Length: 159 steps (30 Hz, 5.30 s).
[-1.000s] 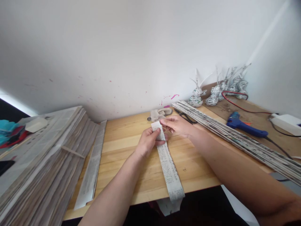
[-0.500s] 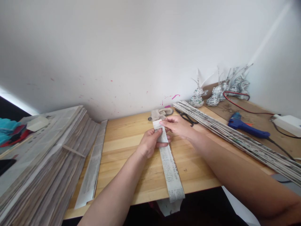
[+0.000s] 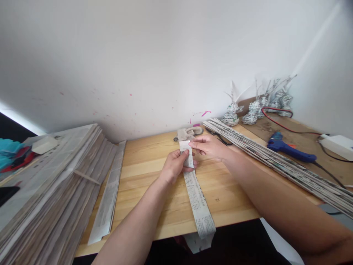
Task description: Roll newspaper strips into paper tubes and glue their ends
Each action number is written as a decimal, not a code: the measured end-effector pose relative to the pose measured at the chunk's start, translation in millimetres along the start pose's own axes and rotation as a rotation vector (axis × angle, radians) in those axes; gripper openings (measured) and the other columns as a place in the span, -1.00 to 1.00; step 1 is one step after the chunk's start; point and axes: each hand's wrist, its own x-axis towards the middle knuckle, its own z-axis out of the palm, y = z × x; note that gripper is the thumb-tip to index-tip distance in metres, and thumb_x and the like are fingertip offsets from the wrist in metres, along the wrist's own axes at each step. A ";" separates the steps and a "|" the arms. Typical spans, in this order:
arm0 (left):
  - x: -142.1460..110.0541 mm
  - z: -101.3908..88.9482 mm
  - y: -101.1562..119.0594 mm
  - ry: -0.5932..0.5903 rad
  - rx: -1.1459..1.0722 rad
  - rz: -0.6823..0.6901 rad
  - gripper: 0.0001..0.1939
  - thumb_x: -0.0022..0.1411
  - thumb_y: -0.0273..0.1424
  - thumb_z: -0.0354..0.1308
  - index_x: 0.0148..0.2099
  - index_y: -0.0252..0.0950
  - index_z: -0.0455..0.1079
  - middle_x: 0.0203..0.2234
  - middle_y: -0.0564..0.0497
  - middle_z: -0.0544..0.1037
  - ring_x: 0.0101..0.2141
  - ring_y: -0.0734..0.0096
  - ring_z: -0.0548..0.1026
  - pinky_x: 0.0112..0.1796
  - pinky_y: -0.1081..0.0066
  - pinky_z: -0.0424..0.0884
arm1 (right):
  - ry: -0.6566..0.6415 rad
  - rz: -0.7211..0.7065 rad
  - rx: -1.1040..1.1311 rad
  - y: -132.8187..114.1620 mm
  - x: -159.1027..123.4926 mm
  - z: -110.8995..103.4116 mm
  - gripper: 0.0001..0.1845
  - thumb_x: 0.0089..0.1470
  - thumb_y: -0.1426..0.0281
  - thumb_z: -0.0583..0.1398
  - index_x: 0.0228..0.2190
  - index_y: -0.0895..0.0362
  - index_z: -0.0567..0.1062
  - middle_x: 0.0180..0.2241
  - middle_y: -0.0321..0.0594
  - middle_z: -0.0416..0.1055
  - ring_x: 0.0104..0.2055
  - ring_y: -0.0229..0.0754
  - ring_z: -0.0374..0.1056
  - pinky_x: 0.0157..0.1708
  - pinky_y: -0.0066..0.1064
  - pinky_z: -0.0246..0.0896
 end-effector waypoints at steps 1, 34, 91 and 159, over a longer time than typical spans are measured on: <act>0.0 -0.3 0.3 -0.005 0.011 0.000 -0.72 0.23 -0.23 0.12 -0.22 -0.39 0.39 -0.53 -0.13 0.58 -0.51 0.32 0.56 -0.49 0.45 0.46 | -0.013 -0.011 -0.009 0.1 -0.1 -0.1 -0.62 -0.07 0.11 0.29 -0.51 0.21 0.51 -0.62 -0.31 0.30 -0.59 -0.37 0.13 -0.66 -0.50 -0.07; -0.6 1.2 -0.6 -0.040 0.027 -0.012 -0.65 0.20 -0.14 0.13 -0.19 -0.35 0.39 -0.52 -0.12 0.58 -0.46 0.25 0.58 -0.46 0.41 0.45 | 0.210 0.097 0.015 14.3 2.9 11.9 -0.58 -0.19 0.07 0.34 -0.55 0.17 0.41 -0.69 -0.37 0.25 -0.68 -0.41 0.02 -0.71 -0.50 -0.18; 0.1 2.5 -1.8 -0.009 0.013 -0.037 -0.66 0.29 -0.22 0.05 -0.12 -0.42 0.41 -0.47 -0.18 0.59 -0.46 0.30 0.57 -0.44 0.42 0.47 | 0.136 0.215 0.164 12.7 3.0 9.1 -0.71 -0.17 0.27 0.36 -0.46 0.24 0.51 -0.66 -0.32 0.28 -0.65 -0.42 0.05 -0.75 -0.57 -0.24; 5.2 -4.5 -4.9 0.033 -0.061 -0.019 -0.81 0.19 -0.38 0.19 -0.20 -0.42 0.40 -0.41 -0.14 0.57 -0.41 0.30 0.58 -0.41 0.43 0.51 | 0.338 -0.172 -0.585 27.5 9.3 1.2 -0.57 0.13 0.07 0.12 -0.40 0.17 0.55 -0.50 -0.21 0.39 -0.46 -0.22 0.25 -0.41 -0.38 0.12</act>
